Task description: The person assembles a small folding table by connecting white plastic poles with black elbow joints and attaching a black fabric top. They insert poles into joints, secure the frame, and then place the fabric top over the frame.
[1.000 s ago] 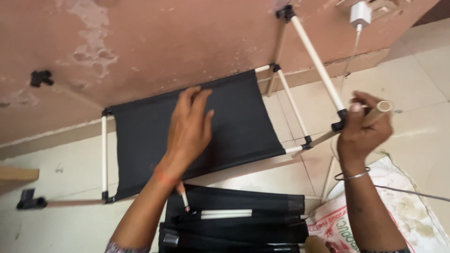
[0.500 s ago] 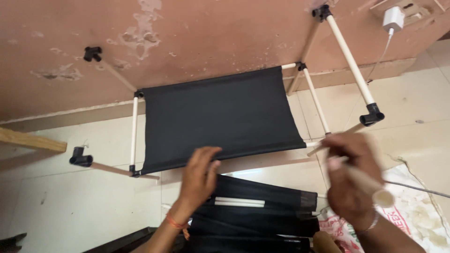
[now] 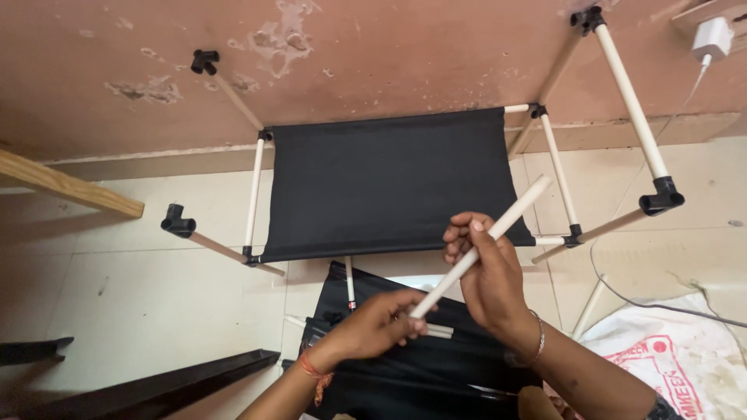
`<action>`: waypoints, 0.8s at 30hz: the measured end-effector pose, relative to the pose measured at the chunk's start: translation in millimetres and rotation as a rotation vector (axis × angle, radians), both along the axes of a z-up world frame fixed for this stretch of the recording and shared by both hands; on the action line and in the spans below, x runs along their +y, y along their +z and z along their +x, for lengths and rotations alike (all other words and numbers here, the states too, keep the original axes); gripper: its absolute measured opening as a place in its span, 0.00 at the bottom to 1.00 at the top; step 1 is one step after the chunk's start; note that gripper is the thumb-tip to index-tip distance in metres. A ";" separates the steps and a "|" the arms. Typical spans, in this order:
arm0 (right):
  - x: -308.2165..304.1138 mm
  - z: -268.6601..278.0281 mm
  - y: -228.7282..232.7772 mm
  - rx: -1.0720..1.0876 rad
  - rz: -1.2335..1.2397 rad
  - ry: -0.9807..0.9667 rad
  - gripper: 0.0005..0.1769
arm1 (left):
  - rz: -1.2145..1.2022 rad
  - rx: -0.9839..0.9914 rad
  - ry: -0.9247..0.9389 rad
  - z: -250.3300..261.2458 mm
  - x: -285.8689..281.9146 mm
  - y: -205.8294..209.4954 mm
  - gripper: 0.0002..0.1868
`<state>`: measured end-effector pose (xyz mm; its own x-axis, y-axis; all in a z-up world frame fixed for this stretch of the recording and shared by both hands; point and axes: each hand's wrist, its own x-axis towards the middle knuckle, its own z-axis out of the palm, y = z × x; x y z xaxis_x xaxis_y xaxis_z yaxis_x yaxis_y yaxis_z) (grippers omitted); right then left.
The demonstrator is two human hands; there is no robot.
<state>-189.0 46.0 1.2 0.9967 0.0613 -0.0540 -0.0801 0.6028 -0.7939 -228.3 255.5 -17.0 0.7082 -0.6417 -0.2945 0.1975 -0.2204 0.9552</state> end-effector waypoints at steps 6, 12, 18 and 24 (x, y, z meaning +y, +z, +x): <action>27.5 -6.7 -10.7 0.006 -0.369 0.271 0.14 | -0.141 0.091 0.289 1.6 15.3 -5.2 0.13; 40.1 5.7 -10.3 -0.023 -0.376 0.381 0.15 | -0.137 0.041 0.409 4.5 22.1 -0.5 0.14; 59.1 31.5 0.4 0.073 -0.315 0.387 0.18 | -0.021 -0.433 0.525 6.7 41.5 13.4 0.13; 84.1 53.0 10.2 0.163 -0.384 0.474 0.24 | 0.447 -1.252 1.055 15.4 108.3 24.5 0.08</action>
